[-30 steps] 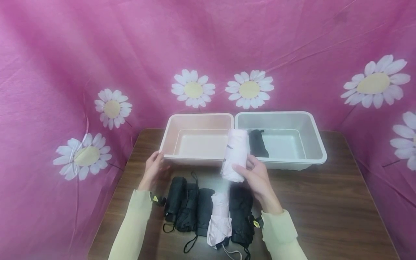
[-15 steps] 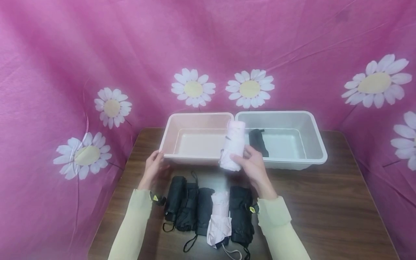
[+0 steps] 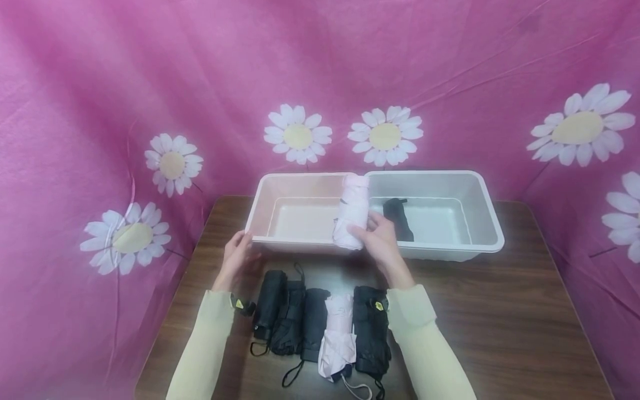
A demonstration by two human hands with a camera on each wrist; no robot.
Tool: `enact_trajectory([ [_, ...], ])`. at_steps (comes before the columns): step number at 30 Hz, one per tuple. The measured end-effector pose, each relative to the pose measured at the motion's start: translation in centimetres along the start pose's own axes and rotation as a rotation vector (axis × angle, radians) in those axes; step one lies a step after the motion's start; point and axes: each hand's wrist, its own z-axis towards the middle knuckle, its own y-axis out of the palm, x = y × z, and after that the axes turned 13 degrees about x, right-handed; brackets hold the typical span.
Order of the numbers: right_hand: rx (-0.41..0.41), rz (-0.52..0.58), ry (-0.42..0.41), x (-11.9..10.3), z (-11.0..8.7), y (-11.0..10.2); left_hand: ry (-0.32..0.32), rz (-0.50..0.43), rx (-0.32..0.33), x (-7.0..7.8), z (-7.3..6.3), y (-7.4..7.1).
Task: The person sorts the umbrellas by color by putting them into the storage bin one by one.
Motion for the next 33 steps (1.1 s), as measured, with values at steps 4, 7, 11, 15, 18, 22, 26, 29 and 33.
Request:
enact_trajectory([
  [4,0.009,-0.006,-0.022,0.2,0.5,0.5,0.007,0.012,-0.002,0.1,-0.1,0.1],
  [7,0.015,0.003,-0.045,0.3,0.8,1.0,0.007,0.003,-0.002,0.1,-0.2,0.1],
  [11,0.012,0.007,-0.057,0.1,1.0,1.7,-0.001,-0.003,0.007,0.0,-0.1,0.0],
  [15,0.014,0.018,-0.045,-0.1,1.1,2.2,-0.009,0.0,0.009,-0.1,0.0,-0.1],
  [18,0.019,0.025,-0.033,-0.2,1.2,2.6,-0.013,-0.002,0.008,0.0,0.0,-0.1],
  [22,0.027,0.017,-0.016,-0.3,1.4,2.8,-0.016,0.01,-0.002,0.2,-0.1,-0.1],
  [26,0.029,0.014,-0.006,-0.4,1.6,2.9,-0.018,0.013,-0.004,0.3,0.0,-0.1],
  [29,0.029,0.019,-0.002,-0.3,1.7,3.0,-0.006,-0.003,-0.003,0.2,0.0,0.0],
  [33,0.03,0.028,-0.006,-0.2,1.9,3.1,0.012,-0.019,0.003,0.1,0.0,0.0],
])
